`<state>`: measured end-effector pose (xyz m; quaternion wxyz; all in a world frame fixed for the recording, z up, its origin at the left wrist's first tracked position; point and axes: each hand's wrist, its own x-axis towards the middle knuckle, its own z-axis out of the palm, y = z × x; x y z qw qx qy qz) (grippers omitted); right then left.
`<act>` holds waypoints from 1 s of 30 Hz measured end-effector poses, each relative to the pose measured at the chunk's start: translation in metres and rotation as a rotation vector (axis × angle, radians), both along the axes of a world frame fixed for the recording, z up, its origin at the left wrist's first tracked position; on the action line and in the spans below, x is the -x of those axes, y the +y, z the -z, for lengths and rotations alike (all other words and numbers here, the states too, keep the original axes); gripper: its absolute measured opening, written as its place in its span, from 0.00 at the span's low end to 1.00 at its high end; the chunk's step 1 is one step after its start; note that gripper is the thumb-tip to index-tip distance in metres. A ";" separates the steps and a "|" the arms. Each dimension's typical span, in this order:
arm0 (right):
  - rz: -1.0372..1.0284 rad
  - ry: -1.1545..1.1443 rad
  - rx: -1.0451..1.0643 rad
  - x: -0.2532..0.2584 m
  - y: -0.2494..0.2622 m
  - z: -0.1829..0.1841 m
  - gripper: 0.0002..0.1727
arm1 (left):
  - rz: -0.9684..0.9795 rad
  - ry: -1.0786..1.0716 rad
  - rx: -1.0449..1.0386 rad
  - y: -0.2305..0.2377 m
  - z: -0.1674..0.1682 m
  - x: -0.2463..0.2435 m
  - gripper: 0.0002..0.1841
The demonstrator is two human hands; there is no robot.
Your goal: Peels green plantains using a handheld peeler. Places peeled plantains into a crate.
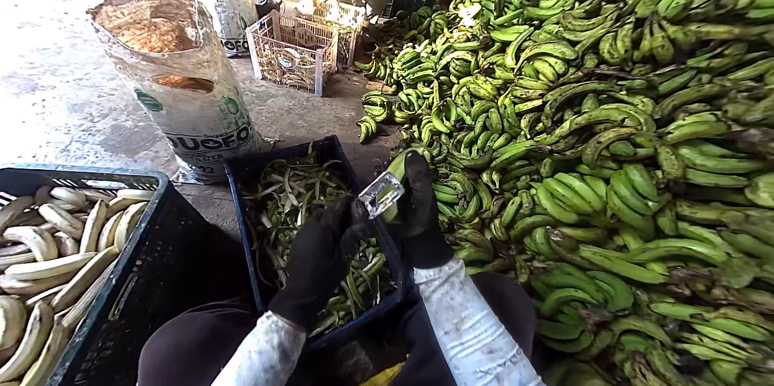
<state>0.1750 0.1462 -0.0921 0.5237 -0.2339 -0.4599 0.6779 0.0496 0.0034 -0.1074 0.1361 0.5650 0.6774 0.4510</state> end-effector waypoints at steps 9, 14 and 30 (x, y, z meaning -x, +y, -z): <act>0.056 -0.223 -0.140 -0.001 -0.003 -0.008 0.23 | -0.129 0.175 -0.005 0.002 -0.002 0.000 0.27; -0.607 -0.440 -0.267 -0.022 -0.021 -0.005 0.16 | -0.136 0.050 0.187 0.014 -0.008 0.044 0.29; -0.123 0.441 0.452 -0.001 -0.001 0.007 0.26 | -0.144 0.351 -0.102 -0.002 0.015 -0.007 0.28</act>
